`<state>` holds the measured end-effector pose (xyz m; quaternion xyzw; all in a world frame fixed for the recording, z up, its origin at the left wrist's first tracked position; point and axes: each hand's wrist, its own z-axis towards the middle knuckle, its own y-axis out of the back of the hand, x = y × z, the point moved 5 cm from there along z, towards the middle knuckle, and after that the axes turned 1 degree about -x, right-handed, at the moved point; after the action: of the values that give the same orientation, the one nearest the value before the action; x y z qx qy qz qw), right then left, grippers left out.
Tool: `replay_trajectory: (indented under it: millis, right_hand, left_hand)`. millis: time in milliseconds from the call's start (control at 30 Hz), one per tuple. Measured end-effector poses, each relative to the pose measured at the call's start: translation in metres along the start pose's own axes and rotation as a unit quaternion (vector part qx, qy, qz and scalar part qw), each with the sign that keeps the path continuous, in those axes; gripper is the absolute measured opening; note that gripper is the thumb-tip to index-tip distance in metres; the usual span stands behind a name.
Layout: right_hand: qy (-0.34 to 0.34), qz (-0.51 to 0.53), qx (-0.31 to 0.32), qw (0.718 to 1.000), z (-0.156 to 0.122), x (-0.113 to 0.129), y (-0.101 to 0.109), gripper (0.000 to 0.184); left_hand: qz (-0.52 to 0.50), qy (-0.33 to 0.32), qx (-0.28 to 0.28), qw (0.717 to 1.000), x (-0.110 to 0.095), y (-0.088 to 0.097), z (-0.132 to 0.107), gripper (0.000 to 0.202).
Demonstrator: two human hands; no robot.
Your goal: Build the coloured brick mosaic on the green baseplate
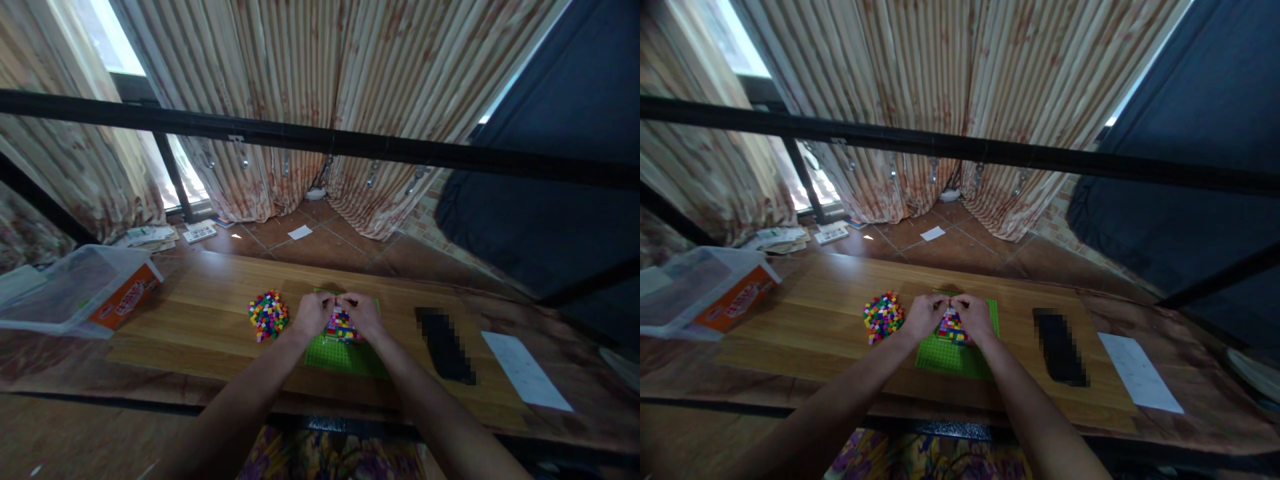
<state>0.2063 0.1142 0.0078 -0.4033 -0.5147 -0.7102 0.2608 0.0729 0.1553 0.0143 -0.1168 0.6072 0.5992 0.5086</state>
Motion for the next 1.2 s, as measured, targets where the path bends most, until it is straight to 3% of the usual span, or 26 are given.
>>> replay_trajectory:
  millis: [333,500,567,667,767,900,1033,1133,1200]
  right_hand:
    - [0.013,0.021,-0.057,0.998,-0.016,-0.007,0.022,0.032]
    - [-0.020,0.037,-0.148,0.988,-0.047,-0.028,0.037,0.045]
    - [-0.066,0.063,-0.177,0.980,-0.060,-0.039,0.034,0.053]
    - [-0.122,0.105,-0.165,0.973,-0.073,-0.045,0.020,0.060]
    - [-0.134,0.115,-0.141,0.974,-0.077,-0.042,0.007,0.062]
    - [-0.124,0.107,-0.143,0.976,-0.075,-0.038,0.008,0.062]
    - [-0.074,0.045,-0.196,0.977,-0.083,-0.022,0.024,0.056]
    - [0.011,0.004,-0.209,0.978,-0.095,0.011,0.028,0.044]
    - [0.067,0.000,-0.164,0.984,-0.101,0.037,0.018,0.032]
  left_hand:
    - [-0.051,0.033,-0.028,0.998,0.011,0.000,-0.007,0.037]
    - [-0.107,0.107,-0.058,0.987,0.024,0.001,-0.025,0.035]
    - [-0.144,0.144,-0.061,0.977,0.026,-0.006,-0.039,0.037]
    - [-0.186,0.174,-0.047,0.966,0.019,-0.022,-0.058,0.044]
    - [-0.203,0.176,-0.037,0.962,0.006,-0.034,-0.066,0.049]
    - [-0.242,0.183,-0.032,0.952,-0.004,-0.036,-0.068,0.048]
    - [-0.267,0.186,-0.083,0.942,0.003,-0.014,-0.080,0.047]
    - [-0.253,0.174,-0.177,0.935,0.025,0.025,-0.096,0.044]
    - [-0.219,0.172,-0.256,0.926,0.047,0.061,-0.106,0.043]
